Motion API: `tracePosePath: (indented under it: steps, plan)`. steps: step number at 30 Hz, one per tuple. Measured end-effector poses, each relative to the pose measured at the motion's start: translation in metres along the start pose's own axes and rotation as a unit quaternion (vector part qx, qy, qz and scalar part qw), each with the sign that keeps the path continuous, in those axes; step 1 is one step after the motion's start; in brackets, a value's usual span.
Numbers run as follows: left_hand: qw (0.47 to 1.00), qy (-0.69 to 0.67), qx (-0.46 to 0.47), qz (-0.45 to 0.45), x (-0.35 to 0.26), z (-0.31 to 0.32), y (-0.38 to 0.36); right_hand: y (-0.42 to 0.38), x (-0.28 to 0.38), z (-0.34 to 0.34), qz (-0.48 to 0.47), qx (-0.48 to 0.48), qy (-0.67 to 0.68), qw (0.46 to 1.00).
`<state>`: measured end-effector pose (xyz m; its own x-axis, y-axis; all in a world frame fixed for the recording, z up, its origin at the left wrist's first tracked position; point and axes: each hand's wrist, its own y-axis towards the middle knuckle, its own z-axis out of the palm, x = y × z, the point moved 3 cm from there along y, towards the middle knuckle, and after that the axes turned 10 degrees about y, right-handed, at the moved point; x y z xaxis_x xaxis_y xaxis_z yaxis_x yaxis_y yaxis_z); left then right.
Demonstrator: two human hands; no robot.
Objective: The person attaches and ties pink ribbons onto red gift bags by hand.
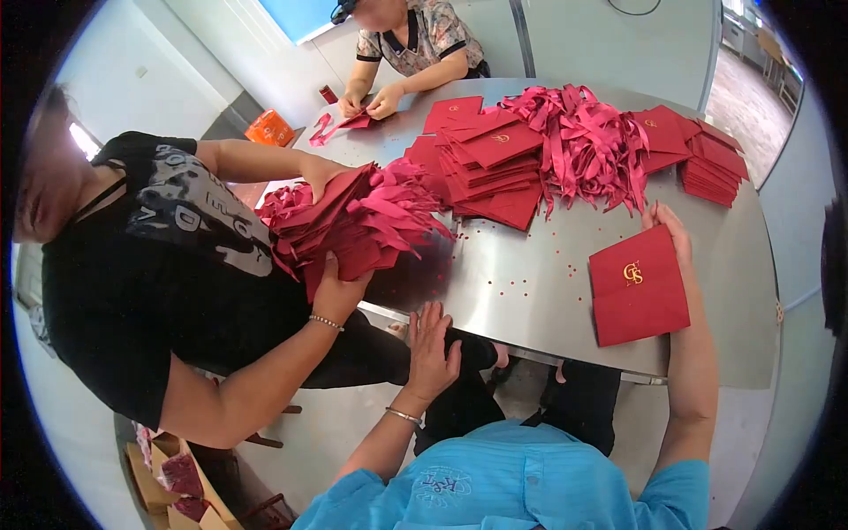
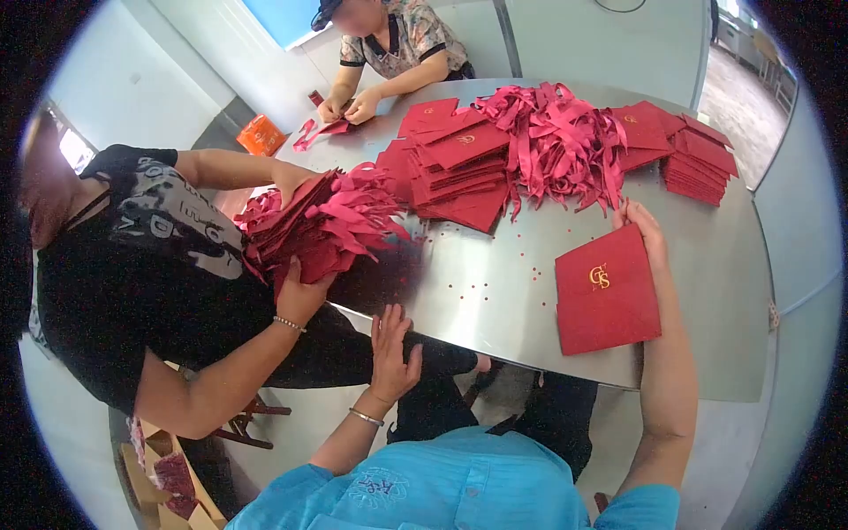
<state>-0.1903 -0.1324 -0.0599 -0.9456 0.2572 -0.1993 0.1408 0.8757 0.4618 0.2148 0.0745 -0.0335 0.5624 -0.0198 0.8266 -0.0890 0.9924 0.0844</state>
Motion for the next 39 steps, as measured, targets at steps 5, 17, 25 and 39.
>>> tracePosePath:
  steps: [5,17,25,39]
  plan:
    - [1.0,-0.003,-0.008,0.007,-0.001,0.0,0.0,0.0,0.0,0.001,-0.004,0.015,-0.015,1.0]
    - [1.0,-0.01,-0.005,0.006,0.014,0.002,-0.005,0.003,-0.001,-0.003,0.002,0.037,-0.005,0.999]
    - [0.992,0.102,-0.015,-0.069,0.047,-0.013,0.004,0.0,0.0,0.001,0.006,0.028,0.014,0.999]
    - [0.969,0.136,-0.036,-0.201,0.122,-0.005,0.03,0.008,-0.006,-0.007,-0.003,0.03,0.024,0.999]
